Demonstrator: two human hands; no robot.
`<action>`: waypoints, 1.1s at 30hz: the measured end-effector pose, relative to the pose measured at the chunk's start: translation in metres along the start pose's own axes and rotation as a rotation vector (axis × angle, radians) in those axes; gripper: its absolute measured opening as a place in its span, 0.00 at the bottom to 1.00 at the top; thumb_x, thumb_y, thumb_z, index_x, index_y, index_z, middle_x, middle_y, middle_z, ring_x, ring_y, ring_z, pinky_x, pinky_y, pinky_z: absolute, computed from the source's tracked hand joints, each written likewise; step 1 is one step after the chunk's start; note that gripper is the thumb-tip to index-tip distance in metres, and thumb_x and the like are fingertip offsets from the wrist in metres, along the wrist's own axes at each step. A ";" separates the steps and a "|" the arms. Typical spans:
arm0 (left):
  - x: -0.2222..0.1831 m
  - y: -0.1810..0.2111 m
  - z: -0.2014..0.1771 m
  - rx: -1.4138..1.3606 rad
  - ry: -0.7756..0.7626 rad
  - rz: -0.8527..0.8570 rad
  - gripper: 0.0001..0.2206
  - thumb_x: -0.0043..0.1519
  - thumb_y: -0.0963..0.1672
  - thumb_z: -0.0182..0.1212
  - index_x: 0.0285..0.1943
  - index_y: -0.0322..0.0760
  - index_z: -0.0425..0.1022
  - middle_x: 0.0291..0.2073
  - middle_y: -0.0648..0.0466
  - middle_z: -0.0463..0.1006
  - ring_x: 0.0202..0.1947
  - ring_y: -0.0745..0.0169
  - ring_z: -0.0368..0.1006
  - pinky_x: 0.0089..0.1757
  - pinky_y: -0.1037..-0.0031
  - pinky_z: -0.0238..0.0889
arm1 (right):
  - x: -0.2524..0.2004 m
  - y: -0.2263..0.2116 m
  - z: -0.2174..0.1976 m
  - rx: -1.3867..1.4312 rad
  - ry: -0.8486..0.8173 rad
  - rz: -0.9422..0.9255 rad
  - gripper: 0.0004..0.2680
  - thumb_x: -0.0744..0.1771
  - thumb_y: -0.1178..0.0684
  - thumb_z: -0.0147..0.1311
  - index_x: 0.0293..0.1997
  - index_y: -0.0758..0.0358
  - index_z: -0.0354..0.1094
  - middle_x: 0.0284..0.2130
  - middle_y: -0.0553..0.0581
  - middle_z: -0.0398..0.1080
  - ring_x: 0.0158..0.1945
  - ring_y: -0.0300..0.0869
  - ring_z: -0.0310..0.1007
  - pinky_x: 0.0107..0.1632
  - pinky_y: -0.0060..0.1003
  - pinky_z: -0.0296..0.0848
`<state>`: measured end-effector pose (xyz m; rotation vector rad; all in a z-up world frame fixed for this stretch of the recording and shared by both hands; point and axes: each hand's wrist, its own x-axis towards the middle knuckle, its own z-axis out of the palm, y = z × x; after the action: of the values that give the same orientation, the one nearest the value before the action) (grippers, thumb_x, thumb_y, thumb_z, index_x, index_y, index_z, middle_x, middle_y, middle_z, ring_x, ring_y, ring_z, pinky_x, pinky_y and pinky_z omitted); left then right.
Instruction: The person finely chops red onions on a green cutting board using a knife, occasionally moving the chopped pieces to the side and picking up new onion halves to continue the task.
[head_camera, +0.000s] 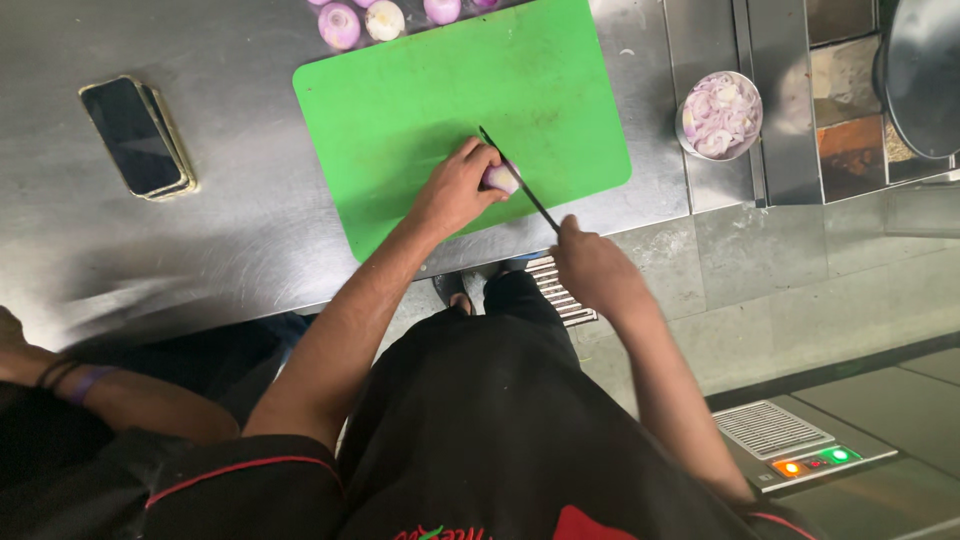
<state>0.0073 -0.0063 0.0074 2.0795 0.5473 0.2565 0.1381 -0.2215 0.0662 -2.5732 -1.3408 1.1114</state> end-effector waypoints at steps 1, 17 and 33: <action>0.002 0.000 0.001 -0.015 0.001 -0.005 0.19 0.52 0.44 0.76 0.46 0.35 0.71 0.45 0.48 0.73 0.44 0.43 0.76 0.42 0.55 0.69 | 0.000 0.001 0.001 -0.001 0.002 0.002 0.13 0.69 0.53 0.46 0.51 0.77 0.58 0.31 0.78 0.74 0.40 0.68 0.75 0.44 0.61 0.71; -0.001 -0.007 0.003 -0.034 0.034 0.018 0.19 0.53 0.44 0.76 0.45 0.34 0.70 0.44 0.48 0.72 0.42 0.44 0.76 0.40 0.57 0.69 | -0.008 -0.003 0.005 0.011 0.028 -0.045 0.11 0.69 0.53 0.46 0.49 0.73 0.57 0.29 0.77 0.74 0.37 0.70 0.74 0.40 0.63 0.71; 0.000 -0.009 0.010 -0.047 0.085 -0.007 0.20 0.51 0.43 0.77 0.46 0.34 0.70 0.45 0.47 0.72 0.44 0.43 0.75 0.42 0.58 0.70 | 0.039 0.020 0.080 0.046 0.120 -0.038 0.10 0.68 0.57 0.43 0.51 0.76 0.54 0.28 0.76 0.73 0.35 0.69 0.76 0.40 0.62 0.73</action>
<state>0.0090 -0.0095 -0.0060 2.0283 0.5949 0.3519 0.1184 -0.2281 -0.0228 -2.5264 -1.3153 0.9540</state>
